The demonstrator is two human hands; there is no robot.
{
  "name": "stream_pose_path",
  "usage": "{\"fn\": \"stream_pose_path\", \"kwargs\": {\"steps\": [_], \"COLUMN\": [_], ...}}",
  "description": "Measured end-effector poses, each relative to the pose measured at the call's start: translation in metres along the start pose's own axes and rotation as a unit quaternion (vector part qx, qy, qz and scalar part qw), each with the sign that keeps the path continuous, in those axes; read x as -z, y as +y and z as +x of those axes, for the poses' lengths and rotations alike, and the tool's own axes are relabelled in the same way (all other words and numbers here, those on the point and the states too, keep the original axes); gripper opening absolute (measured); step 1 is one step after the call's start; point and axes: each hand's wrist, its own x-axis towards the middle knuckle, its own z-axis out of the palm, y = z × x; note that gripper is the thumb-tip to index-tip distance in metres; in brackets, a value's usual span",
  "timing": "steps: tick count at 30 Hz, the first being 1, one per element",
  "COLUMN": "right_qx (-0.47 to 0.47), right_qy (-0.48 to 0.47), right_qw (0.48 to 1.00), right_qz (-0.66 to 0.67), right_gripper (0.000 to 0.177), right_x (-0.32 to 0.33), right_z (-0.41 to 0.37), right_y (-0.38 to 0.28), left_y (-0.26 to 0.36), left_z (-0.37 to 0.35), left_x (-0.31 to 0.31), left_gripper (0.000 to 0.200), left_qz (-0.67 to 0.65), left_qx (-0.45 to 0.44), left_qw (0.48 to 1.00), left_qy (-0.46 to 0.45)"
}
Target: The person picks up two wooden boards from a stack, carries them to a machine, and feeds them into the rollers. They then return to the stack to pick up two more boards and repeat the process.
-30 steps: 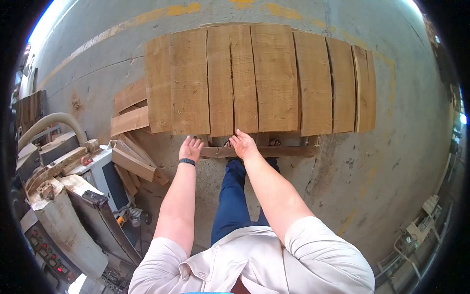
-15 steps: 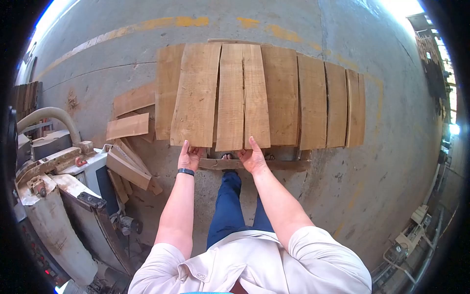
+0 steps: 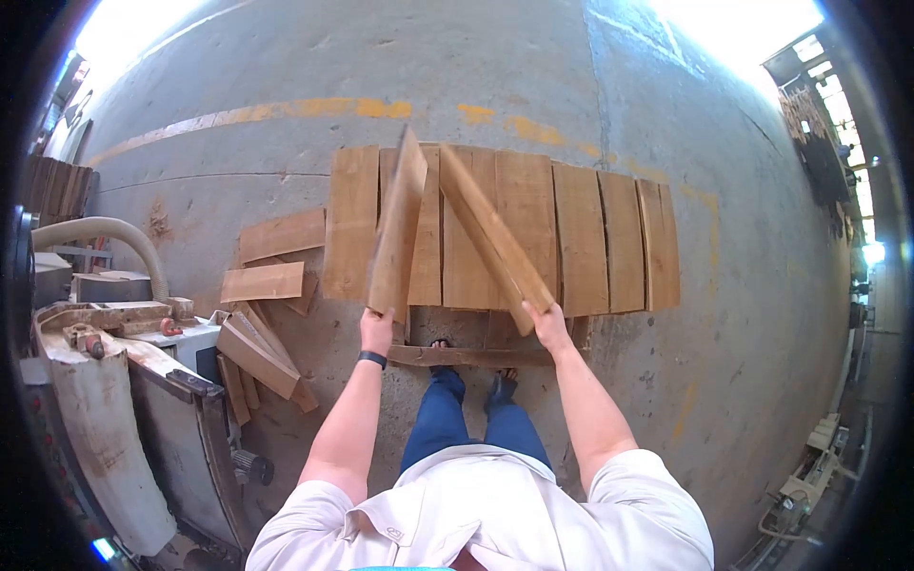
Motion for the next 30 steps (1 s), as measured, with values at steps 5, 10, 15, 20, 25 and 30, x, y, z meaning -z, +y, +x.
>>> {"fn": "stream_pose_path", "kwargs": {"steps": [5,10,15,20,25,30], "right_qx": [0.062,0.031,-0.071,-0.139,-0.169,-0.159], "right_qy": [-0.052,-0.078,-0.070,-0.045,-0.096,-0.176], "right_qw": [0.992,0.996,0.991,0.930,0.901,0.870], "right_qz": [-0.096,0.004,0.095,0.336,0.389,0.433], "right_gripper": [0.053,0.050,0.041,0.043,0.046,0.042], "right_x": [0.032,0.054,0.076,0.094,0.121,0.100], "right_z": [-0.075,-0.138,-0.193,-0.231,-0.271,-0.294], "right_y": [0.010,0.065,0.092,0.064,0.055,0.031], "left_y": [0.015,0.017,-0.010,-0.006,-0.014,-0.009], "left_z": [-0.074,-0.146,-0.209,-0.297,-0.399,-0.479], "left_x": [0.004,0.004,-0.001,0.031,0.082,0.141], "left_gripper": [0.042,0.028,0.029,0.034,0.034,0.036], "left_qz": [0.137,0.113,-0.181,-0.419,-0.498,-0.547], "left_qx": [-0.060,-0.054,0.113,0.184,0.149,0.070], "left_qw": [0.988,0.991,0.977,0.889,0.854,0.834], "left_qy": [0.023,0.044,0.022,-0.025,-0.018,0.026]}}
